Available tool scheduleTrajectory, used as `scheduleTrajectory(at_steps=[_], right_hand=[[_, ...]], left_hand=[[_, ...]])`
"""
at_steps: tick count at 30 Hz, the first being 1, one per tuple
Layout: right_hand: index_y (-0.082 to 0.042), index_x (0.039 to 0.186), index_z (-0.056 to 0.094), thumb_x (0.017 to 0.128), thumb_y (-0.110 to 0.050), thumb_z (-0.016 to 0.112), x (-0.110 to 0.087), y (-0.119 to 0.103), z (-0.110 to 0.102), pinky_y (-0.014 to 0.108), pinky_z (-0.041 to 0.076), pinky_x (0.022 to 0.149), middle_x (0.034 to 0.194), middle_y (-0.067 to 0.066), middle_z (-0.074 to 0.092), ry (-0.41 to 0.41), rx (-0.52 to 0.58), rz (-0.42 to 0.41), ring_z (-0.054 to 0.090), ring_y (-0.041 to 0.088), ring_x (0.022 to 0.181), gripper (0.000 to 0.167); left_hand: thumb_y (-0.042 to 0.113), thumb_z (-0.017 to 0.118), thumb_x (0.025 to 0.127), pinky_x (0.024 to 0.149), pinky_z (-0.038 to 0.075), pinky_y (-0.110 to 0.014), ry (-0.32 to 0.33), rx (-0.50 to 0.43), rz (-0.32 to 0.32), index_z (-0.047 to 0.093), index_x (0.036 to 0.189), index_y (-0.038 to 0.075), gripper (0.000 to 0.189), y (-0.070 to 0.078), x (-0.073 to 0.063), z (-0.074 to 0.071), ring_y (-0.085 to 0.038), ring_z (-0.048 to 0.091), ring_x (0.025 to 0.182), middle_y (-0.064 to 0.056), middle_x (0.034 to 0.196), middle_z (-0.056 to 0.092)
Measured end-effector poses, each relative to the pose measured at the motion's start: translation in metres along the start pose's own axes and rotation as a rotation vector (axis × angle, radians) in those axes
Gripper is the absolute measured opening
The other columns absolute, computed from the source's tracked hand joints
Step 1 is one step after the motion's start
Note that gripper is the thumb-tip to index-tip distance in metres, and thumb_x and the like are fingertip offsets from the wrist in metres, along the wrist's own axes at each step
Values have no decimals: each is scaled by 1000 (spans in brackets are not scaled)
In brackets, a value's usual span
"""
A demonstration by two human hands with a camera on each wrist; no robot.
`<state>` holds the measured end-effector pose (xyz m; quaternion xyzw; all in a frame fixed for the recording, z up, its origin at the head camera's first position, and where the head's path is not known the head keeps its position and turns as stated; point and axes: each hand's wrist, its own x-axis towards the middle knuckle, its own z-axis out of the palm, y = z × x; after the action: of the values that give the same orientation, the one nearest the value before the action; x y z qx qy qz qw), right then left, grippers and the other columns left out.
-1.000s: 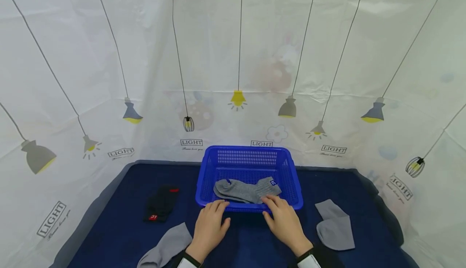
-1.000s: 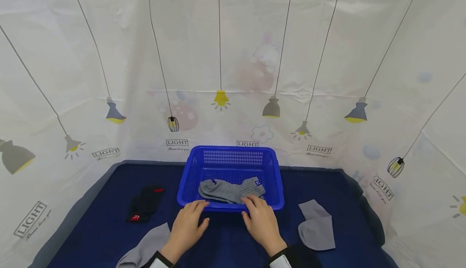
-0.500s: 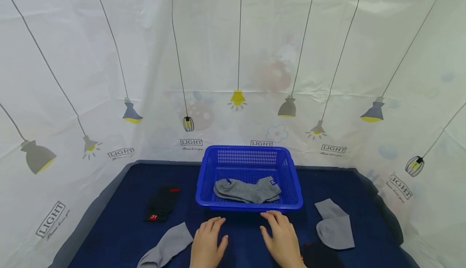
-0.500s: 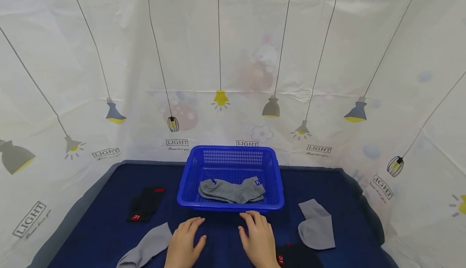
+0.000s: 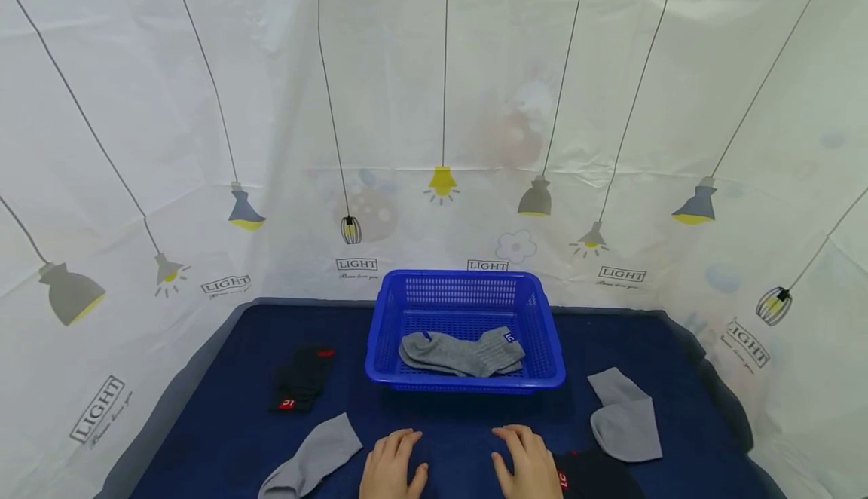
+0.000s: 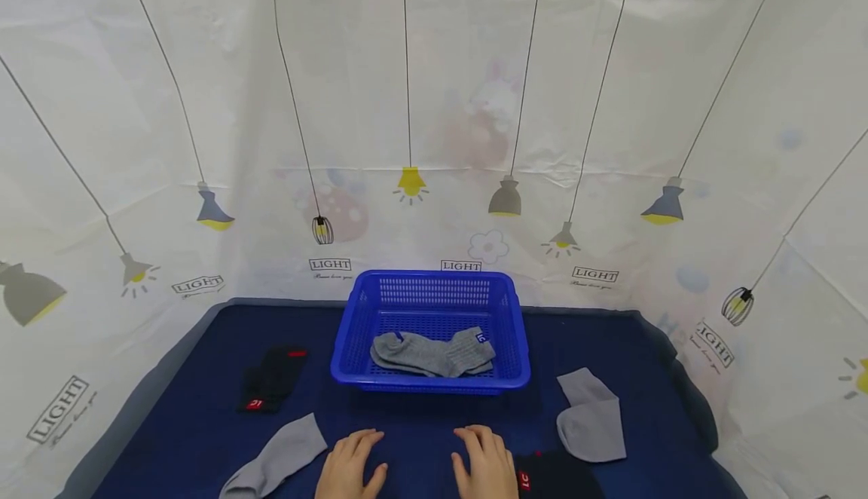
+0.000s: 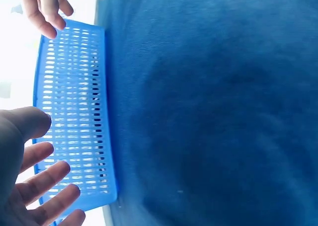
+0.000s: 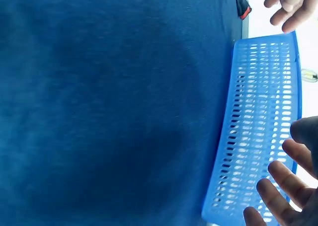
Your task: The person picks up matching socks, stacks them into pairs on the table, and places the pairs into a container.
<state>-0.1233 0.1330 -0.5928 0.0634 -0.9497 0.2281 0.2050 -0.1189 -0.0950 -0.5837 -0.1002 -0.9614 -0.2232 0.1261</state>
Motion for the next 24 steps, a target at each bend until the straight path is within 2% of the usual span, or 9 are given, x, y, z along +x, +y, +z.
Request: scheduleTrajectory(at_steps=[4,9,13,16,20,24], right_hand=[[-18,111,72,76,-16,84,-4,5,-1,44,52,70,107,2,67,-69,15,27,64,26,92,36],[-16,119,70,79,-19,82,-5,9,-7,52,54,76,118,8,67,-174,28,50,65,33,101,42],[-15,124,69,80,-23,81,-7,9,-8,54,54,80,124,9,66,-199,21,39,65,34,107,46],[-15,127,68,80,-26,80,-8,9,-8,57,53,83,129,10,65,-223,26,26,64,35,111,50],[-16,129,66,81,-28,80,-7,8,-8,60,52,87,133,10,63,-271,39,23,63,36,115,52],[-17,131,65,81,-29,80,-6,8,-6,62,51,87,134,11,63,-276,40,29,62,37,116,53]], left_hand=[[29,74,82,79,52,-47,-57,-5,-22,70,116,15,37,-3,-3,2,-29,62,101,-4,114,68],[30,74,82,80,52,-49,-60,10,-23,69,117,14,39,-8,-7,6,-31,62,104,-6,119,67],[32,74,81,87,52,-53,-46,26,-28,68,118,13,43,-14,-9,10,-33,62,111,-9,126,65],[34,74,80,91,51,-57,-62,31,-40,67,121,12,48,-18,-9,10,-37,60,116,-12,131,63],[36,73,78,95,48,-60,-102,47,-55,64,126,10,55,-25,-10,6,-40,58,120,-15,137,60],[36,76,77,99,46,-61,-152,76,-98,62,131,9,62,-32,-8,0,-41,55,125,-16,141,58]])
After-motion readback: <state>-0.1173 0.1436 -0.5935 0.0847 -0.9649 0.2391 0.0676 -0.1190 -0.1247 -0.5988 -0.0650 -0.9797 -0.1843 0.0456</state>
